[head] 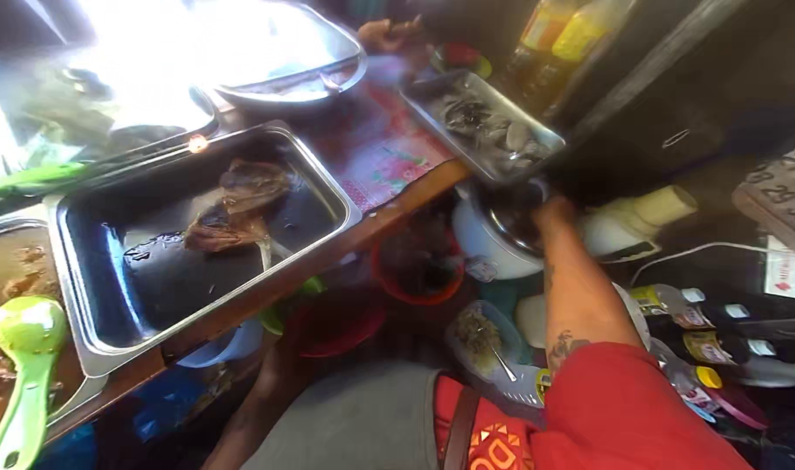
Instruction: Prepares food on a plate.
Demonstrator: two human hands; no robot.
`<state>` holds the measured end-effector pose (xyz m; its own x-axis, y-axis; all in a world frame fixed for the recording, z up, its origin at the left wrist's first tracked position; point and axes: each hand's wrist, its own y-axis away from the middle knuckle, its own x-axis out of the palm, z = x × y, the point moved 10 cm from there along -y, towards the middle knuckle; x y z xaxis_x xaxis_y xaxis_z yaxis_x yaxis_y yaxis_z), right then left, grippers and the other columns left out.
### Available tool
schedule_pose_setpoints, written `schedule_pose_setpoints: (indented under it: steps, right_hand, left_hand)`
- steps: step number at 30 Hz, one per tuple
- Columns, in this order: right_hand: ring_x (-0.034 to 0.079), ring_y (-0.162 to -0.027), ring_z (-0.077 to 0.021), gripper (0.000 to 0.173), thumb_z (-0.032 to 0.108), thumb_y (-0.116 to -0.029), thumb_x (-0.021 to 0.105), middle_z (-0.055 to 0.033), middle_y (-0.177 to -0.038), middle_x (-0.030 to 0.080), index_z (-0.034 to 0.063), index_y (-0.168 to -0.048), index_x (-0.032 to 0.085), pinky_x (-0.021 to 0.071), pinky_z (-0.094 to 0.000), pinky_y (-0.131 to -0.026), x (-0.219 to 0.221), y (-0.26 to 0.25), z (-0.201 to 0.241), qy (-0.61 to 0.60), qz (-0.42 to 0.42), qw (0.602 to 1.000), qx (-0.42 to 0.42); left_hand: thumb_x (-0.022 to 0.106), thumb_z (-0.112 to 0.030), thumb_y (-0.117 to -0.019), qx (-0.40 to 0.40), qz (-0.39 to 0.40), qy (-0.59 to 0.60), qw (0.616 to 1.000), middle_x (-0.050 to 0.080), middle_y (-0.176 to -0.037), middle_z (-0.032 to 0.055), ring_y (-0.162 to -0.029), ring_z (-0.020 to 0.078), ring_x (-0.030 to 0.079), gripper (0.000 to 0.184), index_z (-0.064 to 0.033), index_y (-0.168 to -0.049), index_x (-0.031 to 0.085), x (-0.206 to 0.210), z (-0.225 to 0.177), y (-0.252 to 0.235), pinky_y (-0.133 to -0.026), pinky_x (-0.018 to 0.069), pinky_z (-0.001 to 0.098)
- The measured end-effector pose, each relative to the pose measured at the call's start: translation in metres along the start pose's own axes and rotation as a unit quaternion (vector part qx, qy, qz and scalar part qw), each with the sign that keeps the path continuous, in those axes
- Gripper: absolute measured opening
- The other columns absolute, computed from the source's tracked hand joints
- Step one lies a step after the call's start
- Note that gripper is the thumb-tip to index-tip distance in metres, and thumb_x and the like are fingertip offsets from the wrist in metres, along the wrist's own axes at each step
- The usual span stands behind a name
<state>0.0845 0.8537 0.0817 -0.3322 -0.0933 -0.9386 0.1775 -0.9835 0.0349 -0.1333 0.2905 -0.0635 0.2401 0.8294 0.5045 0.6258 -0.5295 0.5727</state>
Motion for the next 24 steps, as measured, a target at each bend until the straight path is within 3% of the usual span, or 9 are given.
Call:
schedule_pose_setpoints:
  steps: [2,6,10,13,18,20,24]
  right_hand:
    - [0.055,-0.126,-0.056,0.06,0.014,-0.0897,0.074,-0.038,-0.133,0.057,-0.0037,-0.143,0.052,0.043,-0.0742,-0.101,-0.001,-0.005,-0.002,0.008,-0.008,1.0,-0.007]
    - [0.056,-0.125,-0.0553,0.04,0.017,-0.0976,0.064,-0.0352,-0.13,0.062,0.0022,-0.135,0.063,0.0407,-0.0759,-0.101,-0.039,0.003,0.012,0.054,-0.033,0.995,-0.083]
    - [0.049,-0.134,-0.0541,0.05,0.014,-0.0999,0.059,-0.0354,-0.141,0.054,0.0086,-0.149,0.054,0.0366,-0.0714,-0.109,-0.069,0.073,0.015,0.029,-0.032,0.992,-0.115]
    - [0.052,-0.129,-0.0549,0.049,0.011,-0.0996,0.058,-0.0369,-0.136,0.056,0.0064,-0.149,0.055,0.0395,-0.0696,-0.107,-0.065,0.15,0.025,0.018,-0.019,0.986,-0.164]
    - [0.061,-0.118,-0.0496,0.045,0.009,-0.0981,0.057,-0.032,-0.123,0.065,0.0068,-0.143,0.061,0.0488,-0.0616,-0.1,-0.005,0.247,0.08,-0.006,0.014,0.952,-0.305]
    - [0.06,-0.121,-0.0476,0.047,0.01,-0.0985,0.056,-0.0315,-0.126,0.063,0.0091,-0.146,0.06,0.0482,-0.0583,-0.103,0.039,0.256,0.1,-0.017,0.055,0.946,-0.32]
    - [0.052,-0.134,-0.0474,0.05,0.016,-0.1014,0.056,-0.0305,-0.141,0.056,0.0176,-0.151,0.054,0.0437,-0.0587,-0.11,0.127,0.227,0.12,-0.004,0.094,0.944,-0.317]
  left_hand:
    - [0.034,-0.014,-0.1076,-0.013,-0.006,0.028,1.0,0.071,-0.095,0.0116,-0.086,0.0205,0.071,0.027,-0.0041,-0.115,0.058,0.014,0.001,-0.004,-0.072,0.0608,0.0389]
    - [0.034,-0.016,-0.1091,0.003,-0.006,0.038,0.999,0.071,-0.106,0.0142,-0.097,0.0236,0.071,0.031,-0.0037,-0.125,0.057,0.021,-0.003,-0.007,-0.082,0.0607,0.0441]
    - [0.03,-0.018,-0.1101,0.054,-0.027,0.061,0.996,0.071,-0.099,0.0116,-0.091,0.0212,0.071,0.032,-0.0043,-0.119,0.057,-0.005,-0.008,-0.011,-0.078,0.0604,0.041]
    - [0.026,-0.021,-0.1111,0.105,-0.013,0.089,0.99,0.07,-0.096,0.0079,-0.089,0.0178,0.069,0.034,-0.006,-0.114,0.057,-0.03,-0.017,-0.011,-0.079,0.0593,0.0385]
    - [0.032,-0.017,-0.1094,0.132,-0.072,0.095,0.984,0.069,-0.096,0.0081,-0.089,0.0174,0.069,0.028,-0.0047,-0.113,0.056,-0.084,-0.021,0.004,-0.08,0.0592,0.037]
    - [0.028,-0.019,-0.109,0.111,-0.098,0.103,0.984,0.068,-0.094,0.008,-0.087,0.017,0.069,0.029,-0.0055,-0.112,0.054,-0.095,-0.017,0.012,-0.077,0.0593,0.0359]
    - [0.026,-0.02,-0.1096,0.082,-0.096,0.058,0.99,0.066,-0.09,0.0077,-0.081,0.0157,0.067,0.032,-0.0045,-0.11,0.054,-0.088,-0.012,0.024,-0.07,0.058,0.0335]
